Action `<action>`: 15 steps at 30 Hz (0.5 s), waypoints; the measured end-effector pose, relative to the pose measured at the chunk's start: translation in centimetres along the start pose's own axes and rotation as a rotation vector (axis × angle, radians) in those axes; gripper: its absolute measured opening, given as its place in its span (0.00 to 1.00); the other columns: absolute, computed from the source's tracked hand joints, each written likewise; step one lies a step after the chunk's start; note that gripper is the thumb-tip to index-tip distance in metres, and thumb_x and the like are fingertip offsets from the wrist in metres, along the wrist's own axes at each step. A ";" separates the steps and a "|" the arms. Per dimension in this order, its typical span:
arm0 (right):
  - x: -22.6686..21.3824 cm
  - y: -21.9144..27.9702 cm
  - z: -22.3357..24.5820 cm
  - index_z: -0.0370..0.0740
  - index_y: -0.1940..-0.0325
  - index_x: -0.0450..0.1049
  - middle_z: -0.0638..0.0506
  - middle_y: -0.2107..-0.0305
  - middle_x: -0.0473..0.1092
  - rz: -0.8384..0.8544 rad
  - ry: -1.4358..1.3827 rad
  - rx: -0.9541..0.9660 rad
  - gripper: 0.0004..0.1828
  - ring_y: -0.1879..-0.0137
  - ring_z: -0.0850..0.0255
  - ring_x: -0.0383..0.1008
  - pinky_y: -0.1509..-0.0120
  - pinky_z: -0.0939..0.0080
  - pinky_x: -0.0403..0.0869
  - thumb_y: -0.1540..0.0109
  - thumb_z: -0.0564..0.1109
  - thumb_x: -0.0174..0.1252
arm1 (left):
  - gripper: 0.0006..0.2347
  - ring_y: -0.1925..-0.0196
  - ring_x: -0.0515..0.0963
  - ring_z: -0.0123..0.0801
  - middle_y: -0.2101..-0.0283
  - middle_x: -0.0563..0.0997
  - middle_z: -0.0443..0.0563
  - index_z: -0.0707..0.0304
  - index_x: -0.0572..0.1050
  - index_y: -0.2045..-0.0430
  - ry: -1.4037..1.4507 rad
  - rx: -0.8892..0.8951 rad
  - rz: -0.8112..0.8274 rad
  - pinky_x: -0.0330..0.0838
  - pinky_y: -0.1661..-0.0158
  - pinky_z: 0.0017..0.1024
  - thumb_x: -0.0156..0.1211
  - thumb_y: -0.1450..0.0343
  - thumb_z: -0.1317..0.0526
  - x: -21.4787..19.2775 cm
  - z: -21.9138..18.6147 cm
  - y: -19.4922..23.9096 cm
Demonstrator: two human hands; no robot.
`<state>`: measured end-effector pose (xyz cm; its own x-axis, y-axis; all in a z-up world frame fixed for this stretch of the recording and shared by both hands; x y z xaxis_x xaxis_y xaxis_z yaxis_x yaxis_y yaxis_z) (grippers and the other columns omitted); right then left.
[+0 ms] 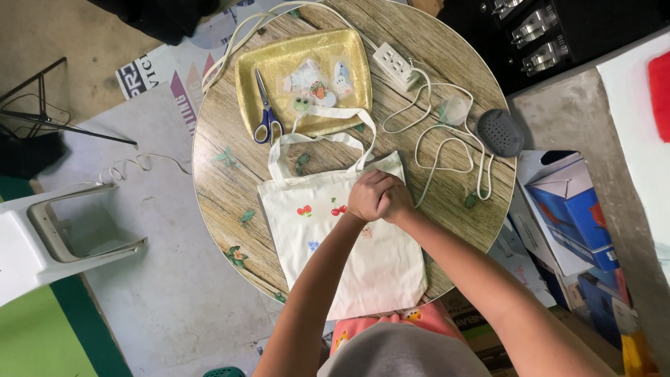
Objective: Ironing small heat-transfer designs onto a white tote bag using a mini heat press.
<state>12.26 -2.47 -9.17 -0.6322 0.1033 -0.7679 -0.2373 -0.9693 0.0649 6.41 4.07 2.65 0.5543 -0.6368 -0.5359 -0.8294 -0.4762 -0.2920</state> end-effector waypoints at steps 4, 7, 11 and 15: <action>0.2 -0.1 -0.1 0.37 0.51 0.74 0.40 0.54 0.75 0.030 -0.010 0.016 0.19 0.47 0.43 0.75 0.44 0.46 0.74 0.41 0.52 0.57 | 0.14 0.57 0.78 0.55 0.58 0.81 0.63 0.69 0.77 0.65 -0.004 0.014 -0.014 0.73 0.51 0.43 0.52 0.39 0.59 0.4 0.5 0.4; 0.8 0.0 -0.4 0.36 0.50 0.74 0.39 0.54 0.75 0.046 0.032 0.018 0.21 0.47 0.44 0.75 0.44 0.45 0.74 0.40 0.52 0.57 | 0.14 0.58 0.78 0.55 0.59 0.81 0.63 0.69 0.77 0.66 -0.007 -0.008 -0.015 0.74 0.51 0.43 0.52 0.40 0.59 0.6 0.6 0.5; 0.5 0.1 -0.3 0.36 0.51 0.75 0.39 0.55 0.75 0.015 0.025 -0.015 0.19 0.48 0.43 0.75 0.45 0.46 0.74 0.41 0.51 0.57 | 0.14 0.58 0.78 0.55 0.59 0.81 0.62 0.69 0.77 0.66 -0.005 0.004 -0.014 0.74 0.51 0.43 0.52 0.39 0.60 0.3 0.3 0.3; 0.2 0.2 0.1 0.37 0.54 0.76 0.41 0.57 0.76 -0.043 0.011 -0.087 0.17 0.49 0.44 0.76 0.47 0.46 0.74 0.41 0.49 0.58 | 0.14 0.58 0.78 0.53 0.59 0.81 0.61 0.67 0.78 0.65 -0.007 0.007 -0.012 0.74 0.50 0.43 0.52 0.39 0.60 0.0 0.0 0.1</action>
<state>12.04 -2.63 -9.25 -0.6146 0.1429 -0.7757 -0.1982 -0.9799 -0.0235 6.37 4.01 2.63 0.5638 -0.6269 -0.5377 -0.8232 -0.4795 -0.3040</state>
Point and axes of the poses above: each hand's wrist, its own y-axis away from the middle knuckle, its own x-axis out of the palm, z = x × y, the point moved 7 cm from there along -y, towards the middle knuckle
